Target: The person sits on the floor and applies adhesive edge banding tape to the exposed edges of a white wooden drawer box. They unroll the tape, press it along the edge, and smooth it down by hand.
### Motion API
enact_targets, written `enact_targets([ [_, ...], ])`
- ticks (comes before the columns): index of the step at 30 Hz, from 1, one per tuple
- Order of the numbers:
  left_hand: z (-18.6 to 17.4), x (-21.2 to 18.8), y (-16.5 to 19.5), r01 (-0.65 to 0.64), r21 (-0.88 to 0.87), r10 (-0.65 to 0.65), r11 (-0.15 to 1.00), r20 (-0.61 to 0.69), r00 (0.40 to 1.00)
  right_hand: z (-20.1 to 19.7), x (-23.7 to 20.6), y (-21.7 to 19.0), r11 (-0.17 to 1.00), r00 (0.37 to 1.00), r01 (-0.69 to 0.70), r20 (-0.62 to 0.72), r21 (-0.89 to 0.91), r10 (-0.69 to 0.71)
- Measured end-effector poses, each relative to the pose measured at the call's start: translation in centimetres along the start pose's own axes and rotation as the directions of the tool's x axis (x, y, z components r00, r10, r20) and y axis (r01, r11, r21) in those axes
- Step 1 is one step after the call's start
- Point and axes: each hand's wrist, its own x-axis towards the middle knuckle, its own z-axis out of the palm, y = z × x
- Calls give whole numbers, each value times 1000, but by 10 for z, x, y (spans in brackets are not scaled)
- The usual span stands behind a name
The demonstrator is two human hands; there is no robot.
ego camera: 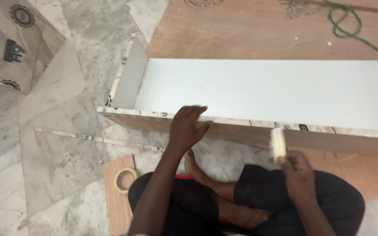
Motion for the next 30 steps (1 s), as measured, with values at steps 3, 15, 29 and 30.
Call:
enact_targets([
  [3, 24, 9, 25, -158, 281, 73, 947, 288, 955, -31, 8, -7, 979, 965, 204, -161, -20, -205],
  [15, 100, 53, 49, -82, 97, 26, 992, 476, 879, -65, 20, -19, 883, 897, 407, -286, 233, -338],
  [29, 161, 72, 122, 18, -136, 61, 991, 557, 828, -70, 9, -18, 901, 902, 373, -313, 220, -297],
  [30, 155, 73, 116, 15, -149, 68, 989, 536, 842, -74, 9, -20, 899, 894, 379, -339, 220, -293],
])
